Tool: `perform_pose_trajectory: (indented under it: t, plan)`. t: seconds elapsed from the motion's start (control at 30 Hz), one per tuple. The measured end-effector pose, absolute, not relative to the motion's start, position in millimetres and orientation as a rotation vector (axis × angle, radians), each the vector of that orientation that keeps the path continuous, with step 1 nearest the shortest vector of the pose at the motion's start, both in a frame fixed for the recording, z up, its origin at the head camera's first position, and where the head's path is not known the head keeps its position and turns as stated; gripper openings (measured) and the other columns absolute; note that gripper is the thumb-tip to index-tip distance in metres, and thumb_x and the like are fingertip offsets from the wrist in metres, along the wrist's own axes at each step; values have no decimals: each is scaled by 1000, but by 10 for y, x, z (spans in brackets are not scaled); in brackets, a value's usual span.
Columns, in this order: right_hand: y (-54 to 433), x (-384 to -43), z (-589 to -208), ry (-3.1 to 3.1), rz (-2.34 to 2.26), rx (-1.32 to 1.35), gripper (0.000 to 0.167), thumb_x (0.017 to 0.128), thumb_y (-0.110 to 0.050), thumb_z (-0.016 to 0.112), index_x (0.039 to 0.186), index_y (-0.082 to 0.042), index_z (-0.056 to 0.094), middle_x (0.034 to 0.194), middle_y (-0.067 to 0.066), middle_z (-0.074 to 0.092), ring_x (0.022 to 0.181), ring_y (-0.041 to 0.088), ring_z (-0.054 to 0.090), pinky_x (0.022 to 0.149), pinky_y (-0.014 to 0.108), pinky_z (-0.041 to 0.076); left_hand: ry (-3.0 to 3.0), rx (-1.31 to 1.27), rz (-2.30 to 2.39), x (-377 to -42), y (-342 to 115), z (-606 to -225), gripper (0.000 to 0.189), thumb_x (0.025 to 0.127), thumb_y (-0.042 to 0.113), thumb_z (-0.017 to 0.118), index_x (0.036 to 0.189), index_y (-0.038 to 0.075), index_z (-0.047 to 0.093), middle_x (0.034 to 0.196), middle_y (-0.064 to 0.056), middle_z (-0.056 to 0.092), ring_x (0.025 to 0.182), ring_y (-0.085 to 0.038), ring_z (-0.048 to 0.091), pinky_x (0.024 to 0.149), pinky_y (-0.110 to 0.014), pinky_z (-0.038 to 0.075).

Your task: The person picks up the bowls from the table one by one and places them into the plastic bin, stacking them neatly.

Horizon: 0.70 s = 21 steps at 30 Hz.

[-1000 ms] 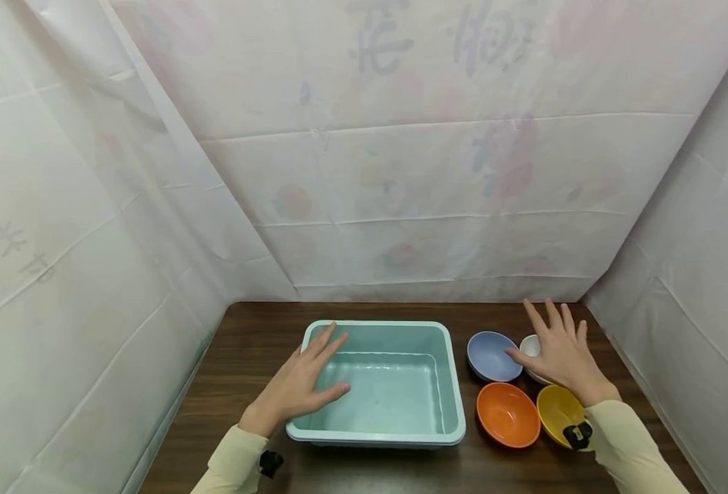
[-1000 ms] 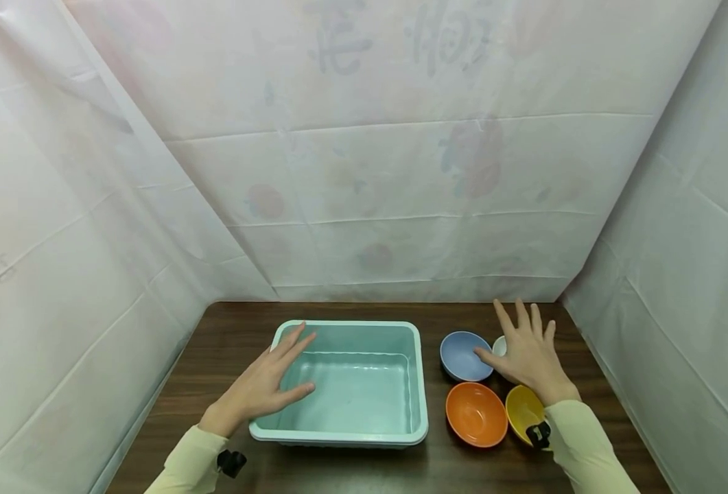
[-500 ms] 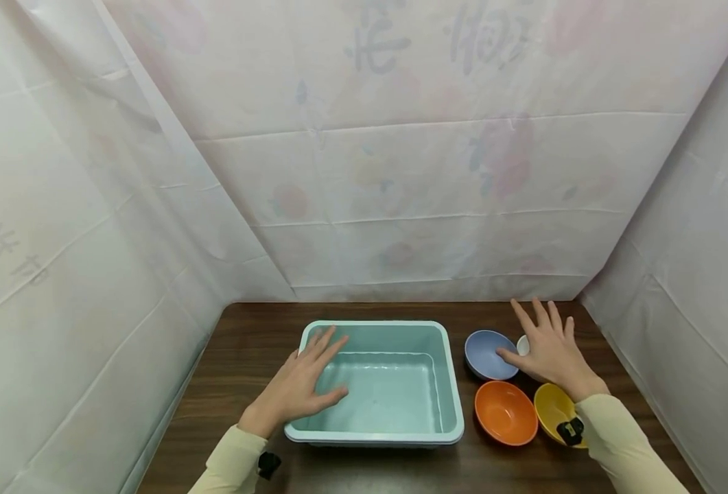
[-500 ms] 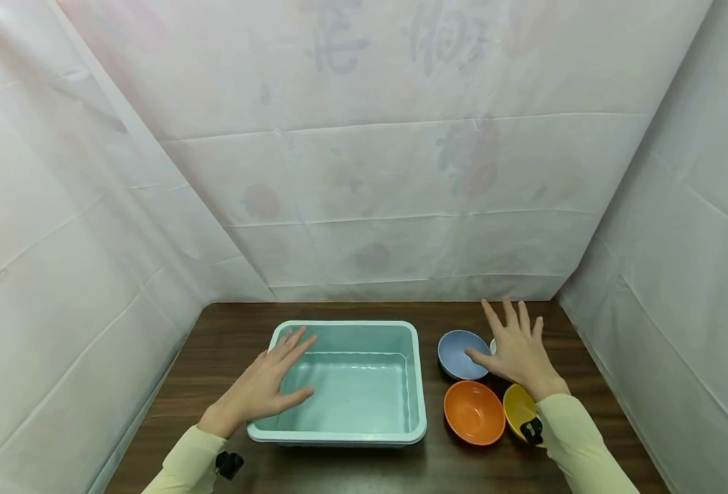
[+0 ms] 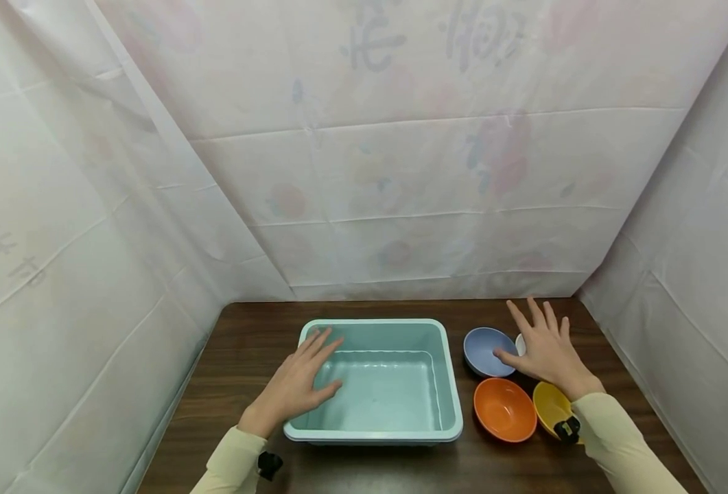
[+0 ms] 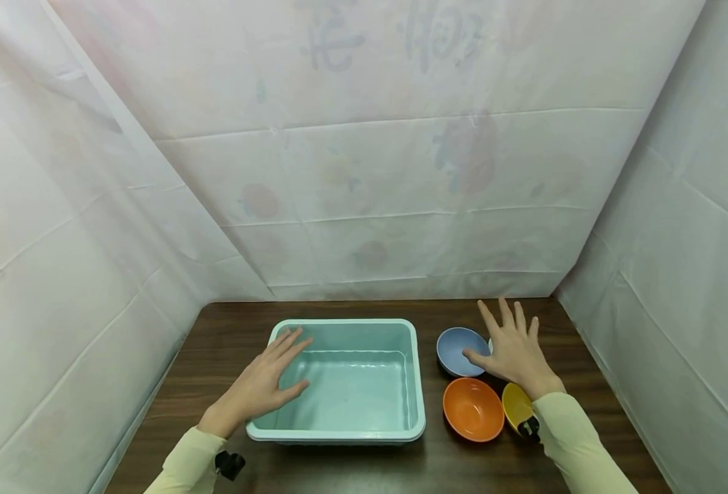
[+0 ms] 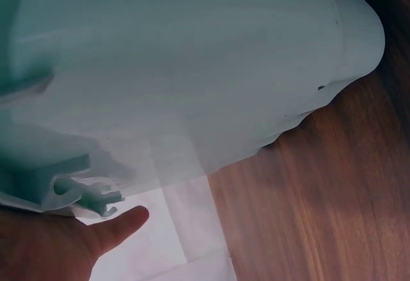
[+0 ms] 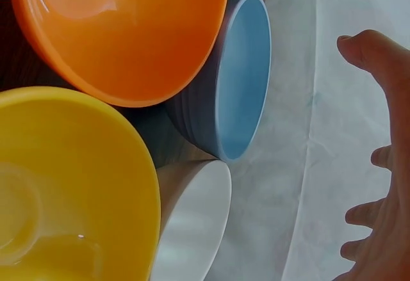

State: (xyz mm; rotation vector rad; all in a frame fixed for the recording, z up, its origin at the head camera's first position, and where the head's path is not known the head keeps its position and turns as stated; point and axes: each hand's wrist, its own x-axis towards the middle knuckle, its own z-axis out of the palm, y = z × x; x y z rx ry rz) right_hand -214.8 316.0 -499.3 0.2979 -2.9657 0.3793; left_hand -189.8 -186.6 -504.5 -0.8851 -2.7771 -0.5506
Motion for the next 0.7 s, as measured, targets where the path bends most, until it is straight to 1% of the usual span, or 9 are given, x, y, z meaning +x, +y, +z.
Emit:
perform_pose_trajectory:
  t: [0.17, 0.33, 0.47, 0.6, 0.7]
  plan:
    - [3150, -2164, -5004, -2962, 372, 298, 110, 82, -67, 73, 163, -11, 27, 164, 38, 17, 147, 67, 12, 104, 90, 7, -2790, -857, -538, -1894, -1862, -5052, 75, 93, 47, 72, 157, 20, 45, 166, -16, 34, 155, -45, 24, 107, -74, 38]
    - [3108, -2187, -5004, -2967, 389, 310, 109, 82, -65, 75, 163, -11, 27, 163, 38, 17, 147, 67, 12, 104, 90, 7, -2801, -854, -490, -1879, -1856, -5040, 73, 93, 49, 71, 156, 21, 47, 166, -15, 35, 156, -46, 20, 111, -76, 30]
    - [3068, -2210, -5005, -2990, 394, 317, 110, 83, -66, 73, 164, -12, 24, 164, 38, 16, 147, 67, 11, 104, 90, 8, -2794, -870, -452, -1879, -1857, -5035, 73, 92, 49, 72, 155, 21, 48, 165, -15, 37, 156, -46, 21, 111, -76, 32]
    - [3025, -2249, -5024, -2999, 377, 320, 110, 83, -70, 70, 165, -13, 23, 164, 37, 18, 147, 66, 14, 105, 89, 12, -2794, -874, -462, -1886, -1855, -5033, 73, 91, 49, 73, 154, 20, 50, 162, -16, 41, 155, -47, 24, 108, -74, 37]
    - [2985, -2277, -5043, -3004, 403, 313, 110, 83, -70, 70, 164, -13, 24, 164, 37, 18, 147, 66, 14, 106, 88, 12, -2798, -876, -506, -1892, -1852, -5030, 73, 91, 48, 73, 153, 18, 51, 160, -17, 44, 154, -47, 25, 105, -73, 41]
